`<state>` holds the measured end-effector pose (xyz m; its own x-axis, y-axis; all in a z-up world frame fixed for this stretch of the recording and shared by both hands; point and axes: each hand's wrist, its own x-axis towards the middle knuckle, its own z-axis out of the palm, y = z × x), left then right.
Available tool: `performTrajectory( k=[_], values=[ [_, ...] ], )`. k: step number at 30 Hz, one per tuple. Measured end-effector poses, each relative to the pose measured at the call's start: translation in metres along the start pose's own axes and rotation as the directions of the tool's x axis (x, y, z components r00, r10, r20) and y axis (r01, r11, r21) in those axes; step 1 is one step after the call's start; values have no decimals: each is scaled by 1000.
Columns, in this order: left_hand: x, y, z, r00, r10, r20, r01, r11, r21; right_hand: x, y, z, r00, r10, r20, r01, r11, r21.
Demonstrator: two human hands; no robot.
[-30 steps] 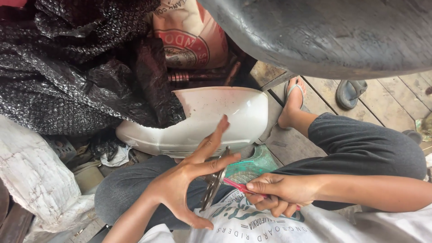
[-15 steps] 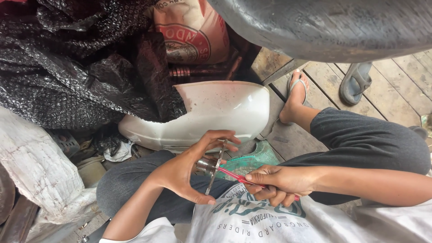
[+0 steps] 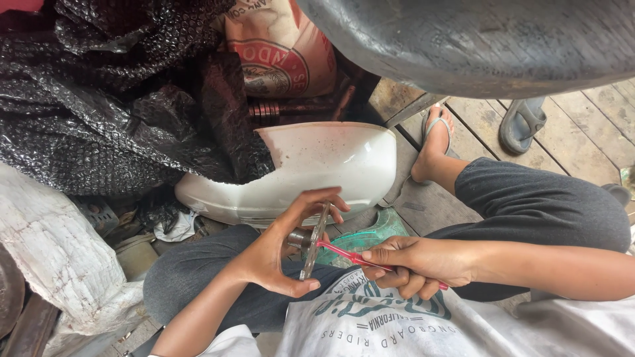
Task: Cleaning a motorcycle clutch component using a toothbrush to remove debris from holes and surfaces.
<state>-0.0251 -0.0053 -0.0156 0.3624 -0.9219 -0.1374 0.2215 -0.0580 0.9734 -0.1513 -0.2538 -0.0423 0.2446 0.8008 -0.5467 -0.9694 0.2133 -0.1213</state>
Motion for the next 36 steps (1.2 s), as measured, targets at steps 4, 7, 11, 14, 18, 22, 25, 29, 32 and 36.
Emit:
performTrajectory(
  k=[4,7,11,14,18,22,25,29,32,36],
  values=[
    [0,-1,2,999,23,-32,-22,999,40,-8,0,0,972,122,-202,-134,990,-47],
    [-5,9,6,999,-28,27,28,999,22,-7,-1,0,999,44,28,-43,999,-21],
    [-13,7,13,995,-53,84,49,997,55,-4,7,-8,996,82,32,-78,992,-97],
    [-19,1,16,995,-24,96,8,987,163,-4,11,-10,994,110,4,-107,975,-193],
    [-28,-7,19,991,-18,132,-7,984,181,-2,14,-10,988,151,21,-139,948,-286],
    [-35,-15,19,986,-8,169,-17,989,148,-2,12,-9,976,219,-1,-203,906,-372],
    [-36,-17,22,990,80,120,-96,987,128,-5,6,0,978,206,-34,-201,881,-428],
    [-39,-34,24,990,94,106,-106,988,115,-6,6,-2,988,129,-80,-151,807,-571],
    [-46,-45,24,990,98,97,-103,993,52,-17,-3,6,990,93,-109,-141,765,-628],
    [-53,-51,-9,990,-118,-72,124,989,79,-35,-28,-5,859,-365,-358,-273,265,-925]
  ],
)
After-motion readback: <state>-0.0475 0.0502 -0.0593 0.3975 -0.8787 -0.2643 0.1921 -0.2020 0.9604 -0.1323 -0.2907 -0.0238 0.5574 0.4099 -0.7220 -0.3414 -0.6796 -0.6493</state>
